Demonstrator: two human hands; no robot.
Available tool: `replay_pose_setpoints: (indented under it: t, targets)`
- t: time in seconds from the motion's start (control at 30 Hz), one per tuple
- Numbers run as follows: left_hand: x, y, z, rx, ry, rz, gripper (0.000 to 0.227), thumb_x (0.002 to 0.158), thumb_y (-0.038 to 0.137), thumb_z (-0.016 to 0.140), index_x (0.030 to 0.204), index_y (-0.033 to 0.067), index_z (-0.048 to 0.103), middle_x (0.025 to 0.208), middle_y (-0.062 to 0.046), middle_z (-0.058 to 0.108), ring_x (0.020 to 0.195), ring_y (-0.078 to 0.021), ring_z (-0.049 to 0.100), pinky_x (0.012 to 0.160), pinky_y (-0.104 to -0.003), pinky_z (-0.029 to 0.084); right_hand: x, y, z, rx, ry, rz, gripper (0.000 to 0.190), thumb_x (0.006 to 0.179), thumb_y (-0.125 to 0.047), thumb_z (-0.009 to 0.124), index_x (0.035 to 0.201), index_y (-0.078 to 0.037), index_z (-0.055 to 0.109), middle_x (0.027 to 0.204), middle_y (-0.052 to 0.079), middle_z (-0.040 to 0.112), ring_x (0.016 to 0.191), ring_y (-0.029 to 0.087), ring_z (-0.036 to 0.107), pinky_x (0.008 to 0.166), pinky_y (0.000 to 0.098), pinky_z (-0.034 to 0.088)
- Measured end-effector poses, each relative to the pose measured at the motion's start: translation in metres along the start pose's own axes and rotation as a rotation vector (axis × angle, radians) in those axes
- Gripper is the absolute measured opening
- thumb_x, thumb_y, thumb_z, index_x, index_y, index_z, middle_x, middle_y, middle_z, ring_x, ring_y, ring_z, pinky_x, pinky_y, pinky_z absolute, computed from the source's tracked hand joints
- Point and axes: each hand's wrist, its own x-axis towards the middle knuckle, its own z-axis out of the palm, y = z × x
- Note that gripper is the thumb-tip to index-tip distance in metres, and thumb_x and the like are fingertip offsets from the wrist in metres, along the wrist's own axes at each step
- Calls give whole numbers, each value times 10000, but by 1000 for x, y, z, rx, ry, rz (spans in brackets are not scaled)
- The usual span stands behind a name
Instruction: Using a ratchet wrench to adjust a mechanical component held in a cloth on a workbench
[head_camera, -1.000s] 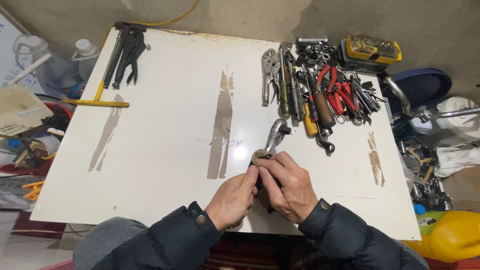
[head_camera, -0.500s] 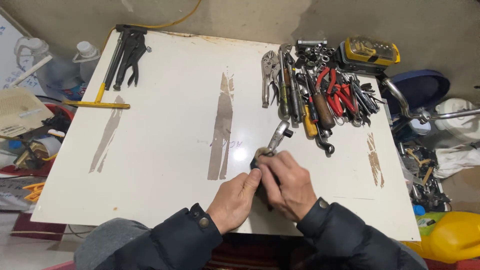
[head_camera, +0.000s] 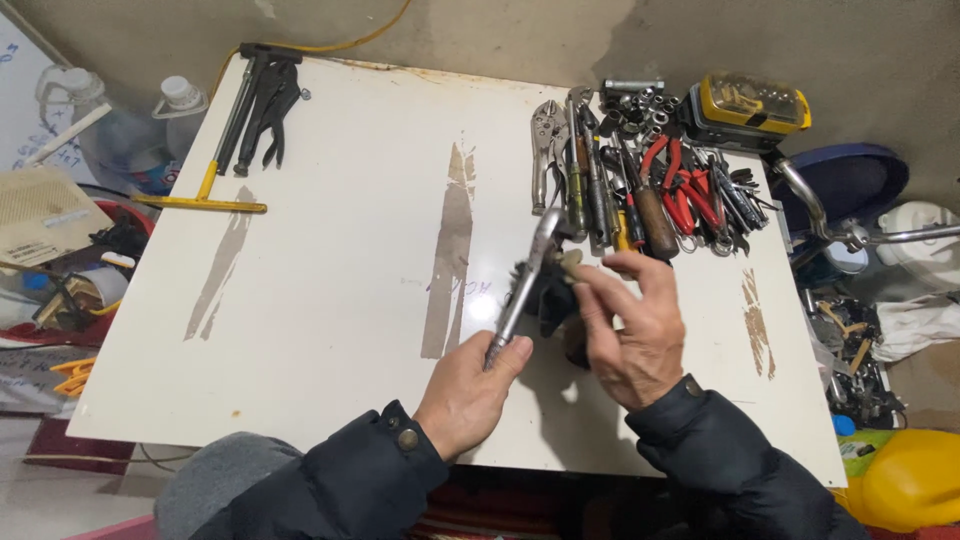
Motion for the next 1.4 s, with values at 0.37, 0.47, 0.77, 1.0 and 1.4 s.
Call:
replay_pose_setpoints:
  t: [0.37,0.47,0.77,1.0,1.4]
  targets:
    - [23,-13,-3,-178,113,131,259,785,302,808,950,110,752,606,-70,632,625,-210,625,571,-305,506,-7,-6,25,1071,-48,830,261,1035,-117,548,1214,-11,705,987,150,755,916,201,703,853,392,590]
    - [28,-19,-3,-180,110,116,182,798,291,783,893,138,763,599,-62,642,615,-196,615,555,-285,492,-10,4,27,1097,-36,916,256,1035,-113,548,1205,3,700,976,165,752,891,219,711,826,394,589]
    - [25,-4,-3,-316,128,144,339,731,263,837,1031,122,767,638,-68,643,632,-187,613,594,-286,506,-18,-3,23,1020,-142,962,306,968,-125,631,1237,9,695,1012,183,758,913,225,704,825,393,602]
    - [41,-28,-5,-199,66,132,160,784,208,722,854,65,737,610,-96,637,578,-234,586,558,-310,493,-16,-19,5,773,-606,613,855,649,-22,907,1437,-50,577,1388,164,662,1313,305,548,1147,504,374]
    - [-10,16,-18,-675,-126,97,182,939,157,698,1001,27,587,464,4,307,305,-74,291,242,-213,249,-13,55,-36,38,-594,759,447,826,-169,633,1239,-316,721,1010,88,792,1036,321,734,935,460,559]
